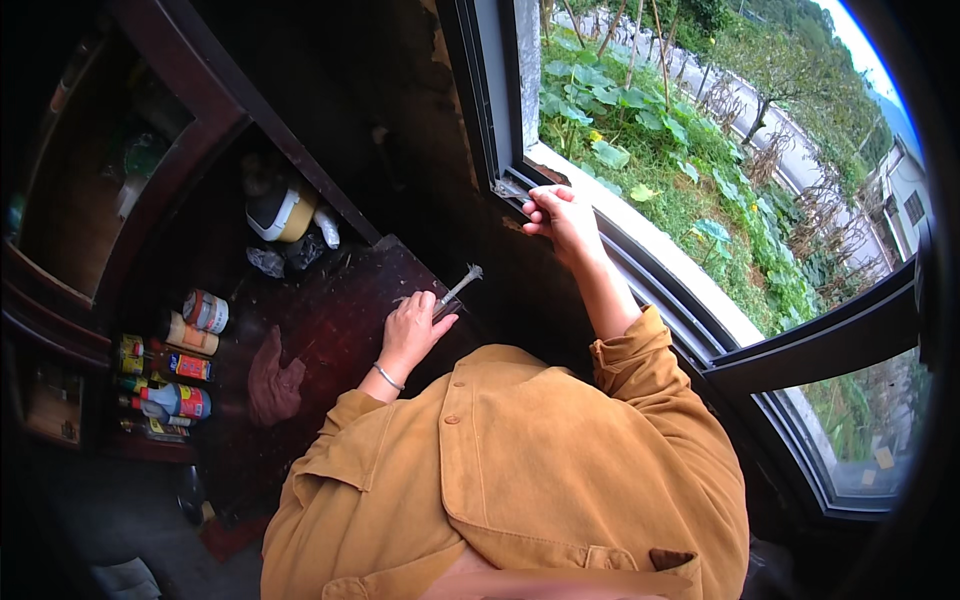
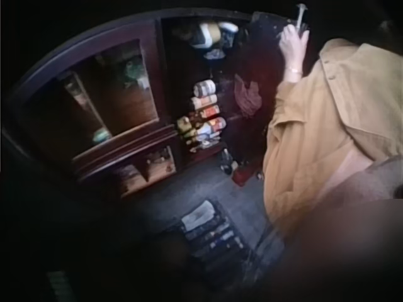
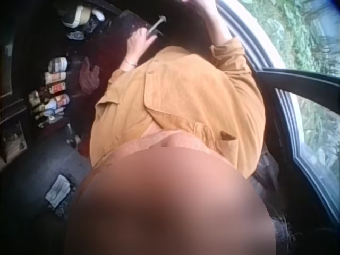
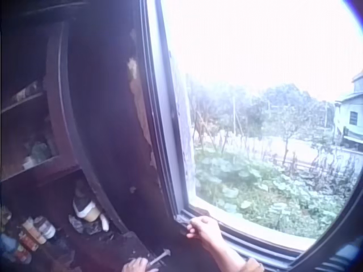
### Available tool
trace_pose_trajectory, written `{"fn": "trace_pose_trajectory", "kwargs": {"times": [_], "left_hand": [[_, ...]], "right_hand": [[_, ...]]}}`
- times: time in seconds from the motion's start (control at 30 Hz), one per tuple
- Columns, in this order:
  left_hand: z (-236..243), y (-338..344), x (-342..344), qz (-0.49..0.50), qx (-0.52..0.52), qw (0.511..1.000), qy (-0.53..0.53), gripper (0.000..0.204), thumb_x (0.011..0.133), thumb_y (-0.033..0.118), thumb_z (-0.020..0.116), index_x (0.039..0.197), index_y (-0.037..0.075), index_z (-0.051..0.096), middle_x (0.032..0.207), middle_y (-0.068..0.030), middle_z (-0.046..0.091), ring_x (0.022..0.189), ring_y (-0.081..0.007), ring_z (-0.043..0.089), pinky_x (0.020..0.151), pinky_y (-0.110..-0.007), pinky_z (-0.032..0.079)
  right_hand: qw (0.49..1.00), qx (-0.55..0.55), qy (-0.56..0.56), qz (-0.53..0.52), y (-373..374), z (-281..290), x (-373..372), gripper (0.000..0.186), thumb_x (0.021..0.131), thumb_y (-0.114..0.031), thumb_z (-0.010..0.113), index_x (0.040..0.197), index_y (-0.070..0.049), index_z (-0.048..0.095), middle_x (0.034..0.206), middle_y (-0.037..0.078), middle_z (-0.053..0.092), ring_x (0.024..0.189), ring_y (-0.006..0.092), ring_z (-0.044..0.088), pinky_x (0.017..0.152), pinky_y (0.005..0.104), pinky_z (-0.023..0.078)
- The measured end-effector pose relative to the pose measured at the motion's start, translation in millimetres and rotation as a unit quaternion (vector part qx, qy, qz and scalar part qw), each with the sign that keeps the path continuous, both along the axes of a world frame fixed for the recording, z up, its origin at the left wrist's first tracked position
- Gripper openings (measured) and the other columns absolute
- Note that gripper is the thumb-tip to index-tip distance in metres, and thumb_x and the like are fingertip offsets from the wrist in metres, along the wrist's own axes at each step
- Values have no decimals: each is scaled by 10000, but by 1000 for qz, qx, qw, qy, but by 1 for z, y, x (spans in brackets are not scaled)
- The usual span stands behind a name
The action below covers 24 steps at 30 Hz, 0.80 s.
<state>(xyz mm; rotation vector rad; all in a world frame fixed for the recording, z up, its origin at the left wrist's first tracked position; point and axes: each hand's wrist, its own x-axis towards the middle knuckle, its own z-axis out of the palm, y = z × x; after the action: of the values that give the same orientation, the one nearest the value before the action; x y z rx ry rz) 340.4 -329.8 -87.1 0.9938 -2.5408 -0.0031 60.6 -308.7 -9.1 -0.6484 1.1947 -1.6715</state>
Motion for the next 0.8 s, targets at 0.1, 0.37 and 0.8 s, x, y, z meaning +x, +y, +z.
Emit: {"fn": "trace_pose_trajectory", "kwargs": {"times": [0.1,0.37,0.8], "left_hand": [[1,0,0,2,1,1000,-6,369,756,344,694,819,66,459,762,-91,548,720,-286,582,584,-371,496],[1,-1,0,-4,-4,1000,-4,371,760,346,692,824,67,457,766,-91,548,723,-282,585,589,-367,499],[1,-2,3,-9,3,1000,-3,372,756,352,693,832,65,469,772,-88,553,727,-281,586,591,-370,497]], "right_hand": [[1000,-9,-9,0,0,-1,-4,136,891,-147,561,881,-14,588,731,55,609,589,84,559,534,237,544],[999,-27,-16,-25,5,8,-3,125,877,-119,559,842,-1,581,710,62,608,523,95,550,494,239,541],[985,92,142,-23,37,40,-16,122,866,-174,571,820,-60,572,627,-9,508,490,59,446,364,205,353]]}}
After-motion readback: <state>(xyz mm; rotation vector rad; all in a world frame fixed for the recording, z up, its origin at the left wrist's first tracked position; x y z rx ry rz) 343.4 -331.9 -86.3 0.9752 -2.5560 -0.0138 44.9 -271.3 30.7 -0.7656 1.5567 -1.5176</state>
